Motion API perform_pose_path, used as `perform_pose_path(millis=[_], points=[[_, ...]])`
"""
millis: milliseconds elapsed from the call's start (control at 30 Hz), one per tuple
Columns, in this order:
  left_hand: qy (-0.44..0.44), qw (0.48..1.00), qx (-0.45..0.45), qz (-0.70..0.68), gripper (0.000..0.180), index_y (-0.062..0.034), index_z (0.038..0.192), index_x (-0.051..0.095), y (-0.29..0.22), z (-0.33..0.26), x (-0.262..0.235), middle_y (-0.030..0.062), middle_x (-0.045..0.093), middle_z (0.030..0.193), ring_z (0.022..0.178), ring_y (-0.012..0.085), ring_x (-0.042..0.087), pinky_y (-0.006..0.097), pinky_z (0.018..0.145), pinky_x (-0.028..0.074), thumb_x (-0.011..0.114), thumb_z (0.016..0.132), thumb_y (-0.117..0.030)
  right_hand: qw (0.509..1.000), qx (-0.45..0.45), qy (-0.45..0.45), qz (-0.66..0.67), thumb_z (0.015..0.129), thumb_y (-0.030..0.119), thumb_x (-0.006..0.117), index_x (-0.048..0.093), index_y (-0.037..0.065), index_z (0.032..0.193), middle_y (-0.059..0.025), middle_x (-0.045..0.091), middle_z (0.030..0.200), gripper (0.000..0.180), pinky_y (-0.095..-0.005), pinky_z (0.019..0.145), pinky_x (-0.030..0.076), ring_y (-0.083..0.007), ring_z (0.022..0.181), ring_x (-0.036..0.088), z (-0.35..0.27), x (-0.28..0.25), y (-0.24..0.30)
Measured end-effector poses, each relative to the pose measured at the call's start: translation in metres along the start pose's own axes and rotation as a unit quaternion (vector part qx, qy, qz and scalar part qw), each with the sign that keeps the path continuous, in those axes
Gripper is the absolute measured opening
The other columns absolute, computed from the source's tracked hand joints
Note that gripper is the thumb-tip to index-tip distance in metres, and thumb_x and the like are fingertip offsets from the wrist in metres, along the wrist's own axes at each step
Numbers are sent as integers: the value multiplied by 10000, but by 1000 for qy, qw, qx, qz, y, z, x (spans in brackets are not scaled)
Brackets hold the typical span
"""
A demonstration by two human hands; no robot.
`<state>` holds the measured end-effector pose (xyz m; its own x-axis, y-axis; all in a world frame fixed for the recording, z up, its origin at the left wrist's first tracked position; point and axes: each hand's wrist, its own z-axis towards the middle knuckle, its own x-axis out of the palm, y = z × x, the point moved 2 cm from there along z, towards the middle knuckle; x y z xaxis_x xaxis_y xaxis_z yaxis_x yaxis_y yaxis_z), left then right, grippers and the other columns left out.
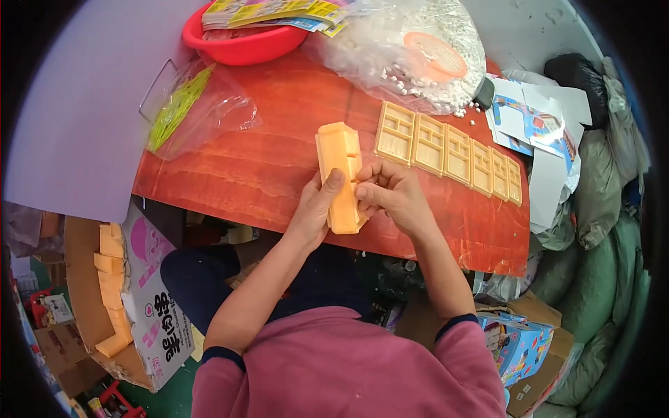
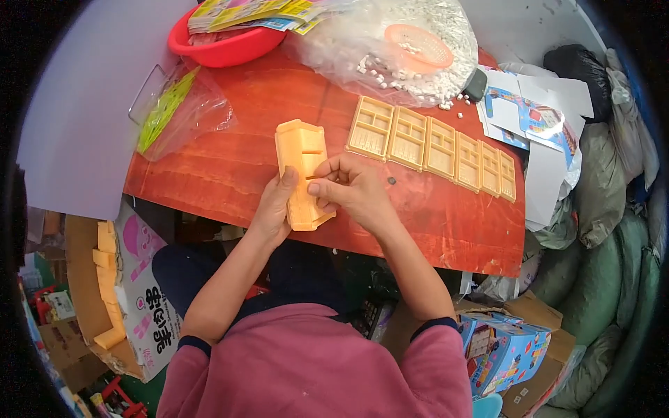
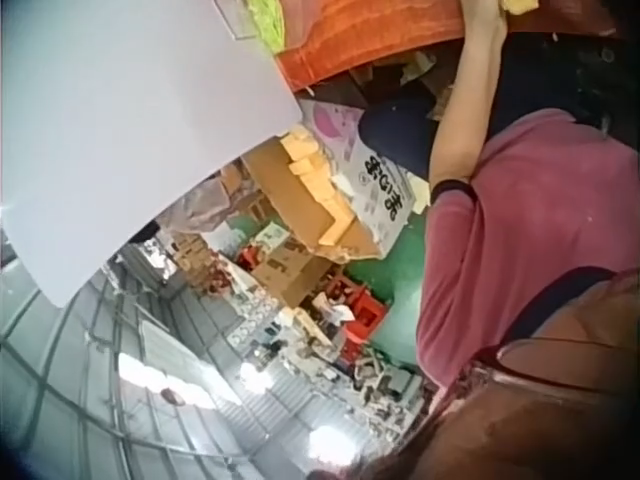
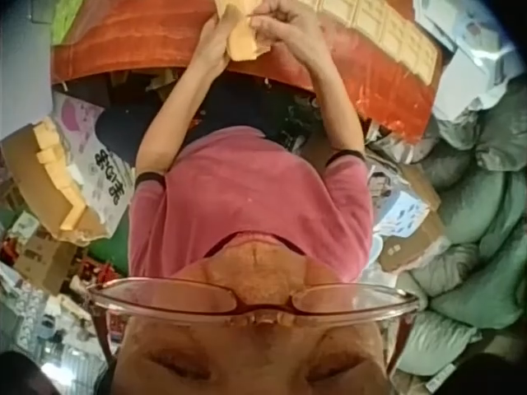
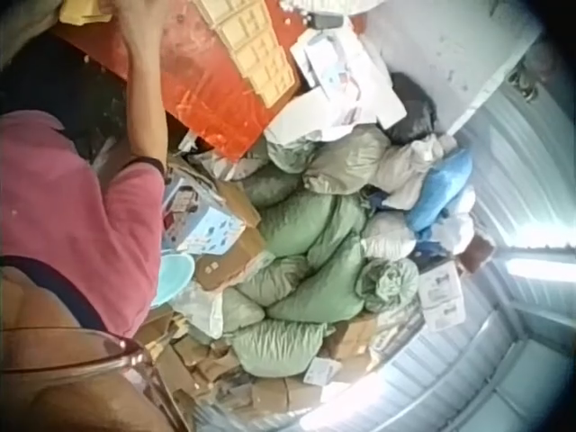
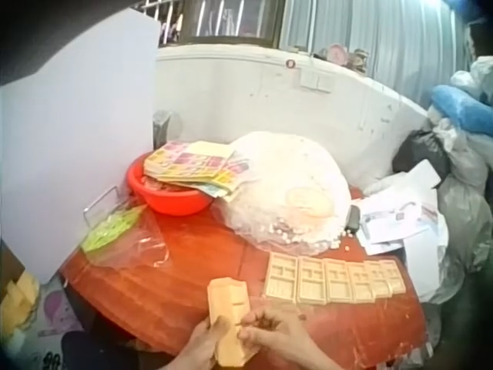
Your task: Package small toy parts into boxes and organize plastic toy components.
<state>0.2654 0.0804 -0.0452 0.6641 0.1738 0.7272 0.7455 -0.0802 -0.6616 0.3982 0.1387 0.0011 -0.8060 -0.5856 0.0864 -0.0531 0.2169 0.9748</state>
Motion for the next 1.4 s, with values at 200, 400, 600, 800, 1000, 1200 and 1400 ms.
perform_pose_path(millis=[200, 400, 600, 800, 1000, 1200, 1400], points=[[14, 997, 32, 69, 630, -20, 1216, 449, -3, -3, -5, 64, 570, 1017, 866, 130, 593, 268, 735, 512, 623, 831, -486, 997, 17, 10, 69, 806, 93, 699, 573, 10, 926, -28, 615, 733, 192, -201, 527, 478, -80, 603, 583, 3, 7, -2], [33, 995, 19, 91, 622, -33, 1222, 466, 0, -6, -9, 61, 580, 1021, 895, 120, 573, 254, 740, 492, 642, 824, -477, 999, 3, 19, 25, 792, 149, 707, 578, 41, 901, -18, 607, 705, 200, -188, 494, 465, -78, 555, 586, 2, 8, -2], [-5, 987, 83, 137, 657, -39, 1229, 467, -7, -5, -6, 51, 574, 1009, 882, 108, 558, 262, 744, 478, 653, 806, -506, 1000, -9, -15, 26, 803, 155, 697, 565, 57, 854, -11, 597, 691, 172, -189, 488, 466, -75, 540, 573, 2, 16, 0], [35, 992, 50, 114, 627, -46, 1201, 477, -10, -5, -14, 44, 574, 997, 861, 107, 566, 262, 742, 484, 651, 808, -503, 995, 28, 32, 86, 812, 108, 688, 571, 40, 885, -32, 614, 734, 154, -192, 519, 490, -86, 579, 599, 12, 16, -2], [-38, 951, 180, 248, 647, -14, 1178, 474, -17, 3, -16, 59, 575, 981, 850, 153, 585, 286, 747, 498, 689, 783, -481, 997, -46, -51, -34, 846, 91, 623, 594, 17, 859, -13, 604, 691, 81, -200, 518, 447, -66, 568, 565, 10, 32, 4], [-160, 974, 115, 114, 419, 1, 1126, 551, -37, 11, -19, 37, 605, 911, 781, 105, 573, 256, 721, 475, 695, 815, -240, 991, -3, -131, 21, 800, 84, 582, 575, 8, 730, -16, 528, 582, 104, -216, 405, 332, -73, 452, 462, 48, 7, 14], [-170, 974, 90, 116, 449, 10, 1140, 537, -54, 3, -40, 53, 588, 966, 843, 107, 567, 257, 742, 473, 679, 830, -281, 958, -18, -204, -198, 810, 173, 578, 584, 22, 722, -5, 508, 565, 174, -242, 394, 328, -85, 437, 467, 103, -62, 1]])
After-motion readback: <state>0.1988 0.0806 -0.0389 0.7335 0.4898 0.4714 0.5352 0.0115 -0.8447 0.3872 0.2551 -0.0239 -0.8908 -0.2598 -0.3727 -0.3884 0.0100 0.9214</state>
